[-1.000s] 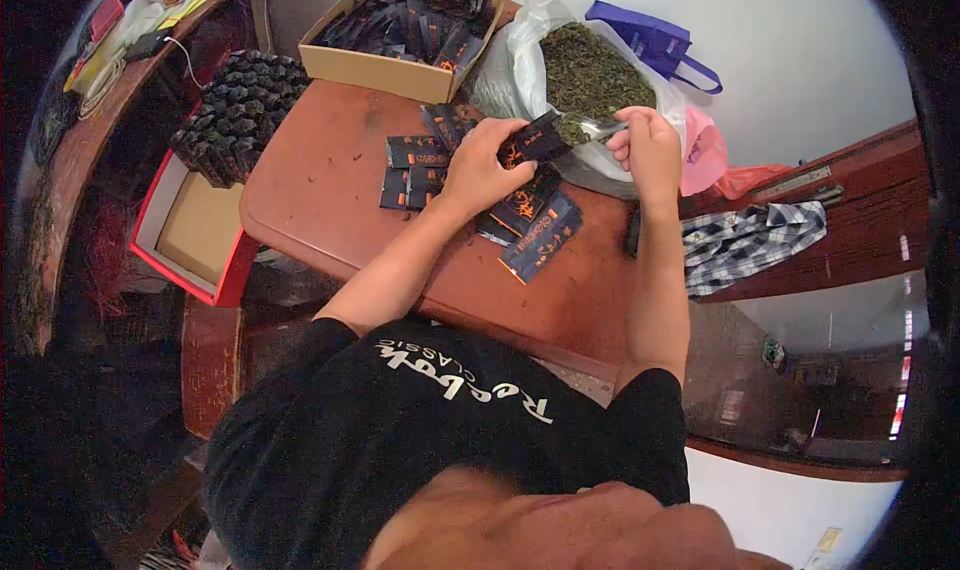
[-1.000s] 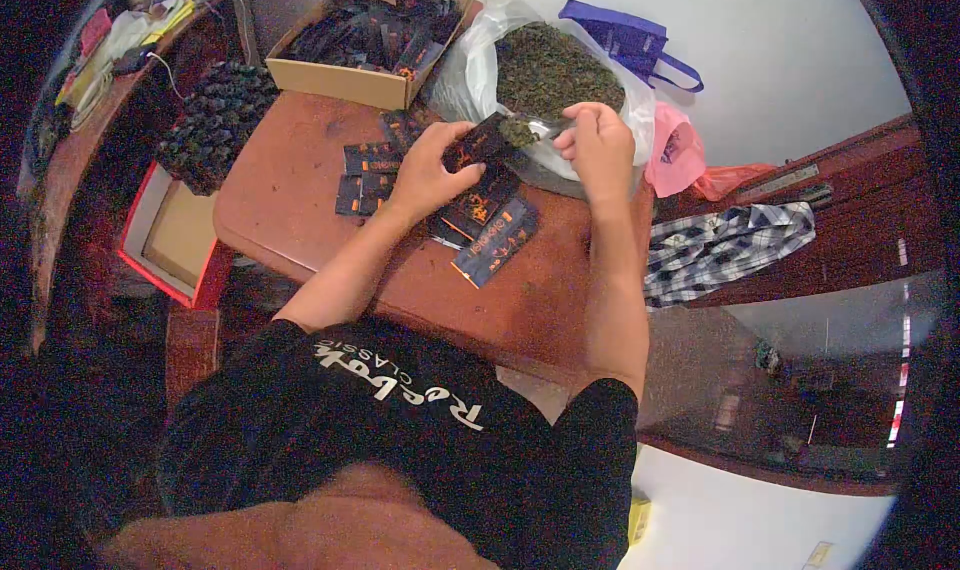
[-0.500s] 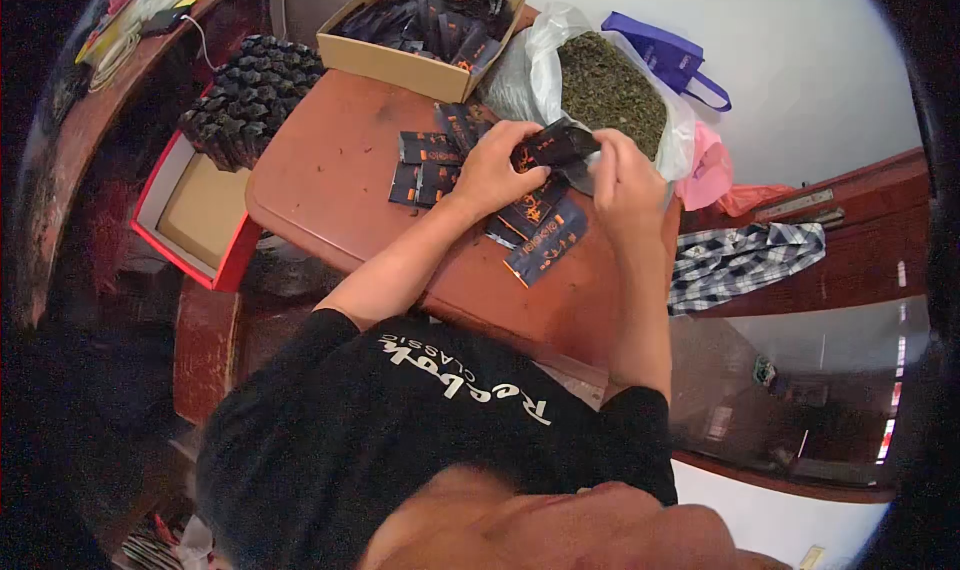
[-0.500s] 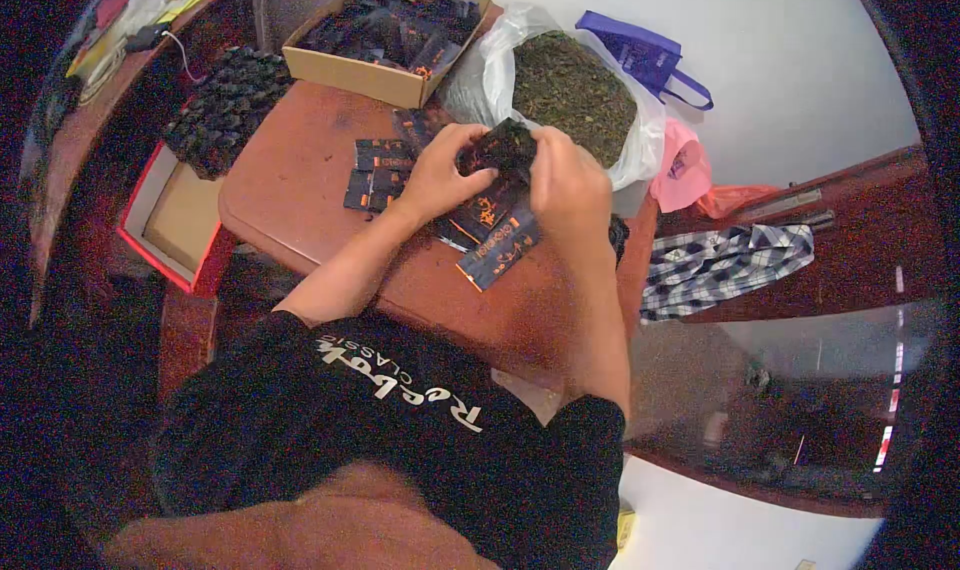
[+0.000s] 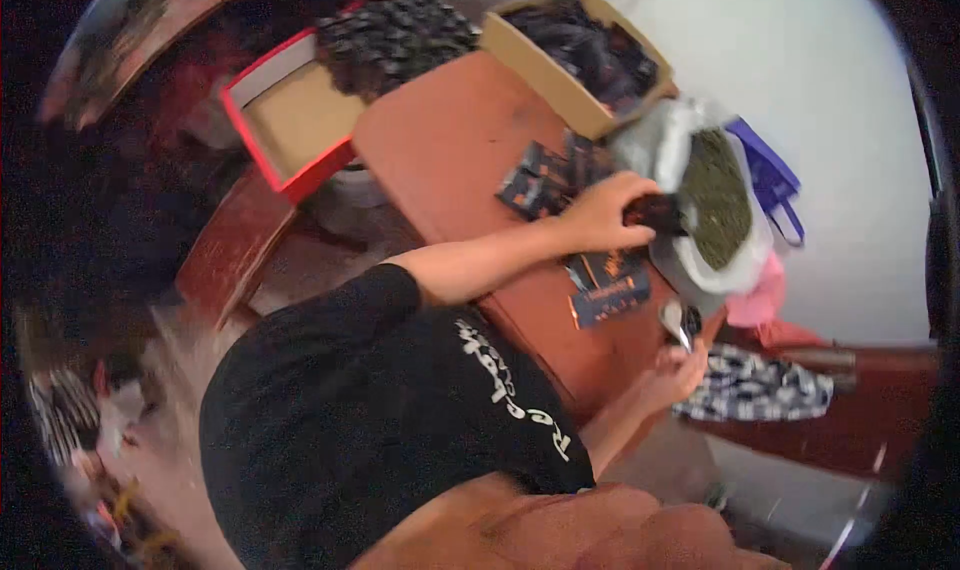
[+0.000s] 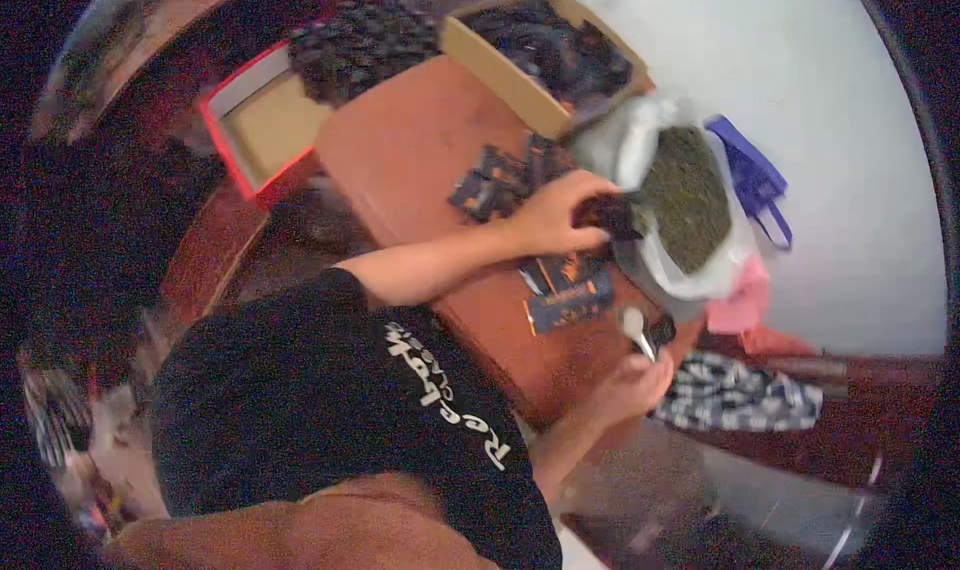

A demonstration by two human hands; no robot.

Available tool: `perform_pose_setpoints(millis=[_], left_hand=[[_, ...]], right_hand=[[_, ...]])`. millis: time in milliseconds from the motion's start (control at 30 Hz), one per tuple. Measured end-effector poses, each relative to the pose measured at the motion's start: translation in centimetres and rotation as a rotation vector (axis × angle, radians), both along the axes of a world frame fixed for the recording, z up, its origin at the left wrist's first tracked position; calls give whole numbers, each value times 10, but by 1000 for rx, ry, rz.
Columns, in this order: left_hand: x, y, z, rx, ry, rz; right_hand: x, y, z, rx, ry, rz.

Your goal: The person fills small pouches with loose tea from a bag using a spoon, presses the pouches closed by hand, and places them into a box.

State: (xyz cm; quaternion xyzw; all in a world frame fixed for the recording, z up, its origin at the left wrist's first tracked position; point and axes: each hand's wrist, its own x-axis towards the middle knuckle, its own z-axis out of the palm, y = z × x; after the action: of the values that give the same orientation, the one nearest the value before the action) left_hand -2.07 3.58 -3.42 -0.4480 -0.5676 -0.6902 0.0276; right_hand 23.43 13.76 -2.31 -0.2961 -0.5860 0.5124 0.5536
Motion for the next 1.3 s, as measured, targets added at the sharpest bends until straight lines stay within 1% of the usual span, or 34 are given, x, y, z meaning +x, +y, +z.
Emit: perform_pose_setpoints(millis=[67, 100, 167, 200, 267, 333, 367, 400, 467, 500, 533, 600, 667, 767, 867, 967, 1167, 1267, 1300], left_hand=[[0, -6, 7, 76, 32, 47], [0, -13, 13, 31, -18, 8], [0, -27, 23, 85, -45, 36], [-3, -33, 27, 112, -37, 56], [-12, -53, 31, 145, -71, 76], [-27, -88, 38, 140, -76, 91], [-38, -105, 32, 172, -82, 139], [-50, -122, 27, 203, -86, 185], [-67, -169, 25, 230, -291, 209], [-82, -194, 15, 142, -270, 378], [-97, -216, 0, 52, -246, 544], [-125, -255, -21, 34, -381, 706], [-165, -289, -69, 36, -399, 786], [-189, -324, -102, -46, -517, 872], [-203, -331, -126, -284, -468, 952], [-223, -331, -152, -326, -463, 861], [-235, -317, -159, -503, -395, 880], [-258, -321, -201, -473, -289, 827], [-256, -321, -196, -500, -313, 841]], right_hand=[[27, 11, -19, 43, -102, 55], [38, 14, -26, 35, -124, 81], [59, 19, -35, -89, -88, 149], [57, 17, -43, 32, -148, 47], [54, 12, -49, 1, -65, 14], [44, -10, -33, -312, 219, 150], [50, -2, -39, -366, 221, 175], [51, -2, -39, -358, 222, 216], [51, -2, -39, -336, 224, 294], [53, 1, -41, -345, 205, 306], [51, 1, -42, -352, 194, 263], [45, -5, -37, -365, 167, 173], [47, 0, -38, -381, 159, 202], [46, -1, -41, -365, 155, 239], [48, 2, -43, -346, 157, 249], [48, 4, -46, -324, 151, 231], [52, 9, -49, -352, 133, 229], [47, 1, -41, -347, 109, 195], [45, -2, -38, -346, 92, 177]])
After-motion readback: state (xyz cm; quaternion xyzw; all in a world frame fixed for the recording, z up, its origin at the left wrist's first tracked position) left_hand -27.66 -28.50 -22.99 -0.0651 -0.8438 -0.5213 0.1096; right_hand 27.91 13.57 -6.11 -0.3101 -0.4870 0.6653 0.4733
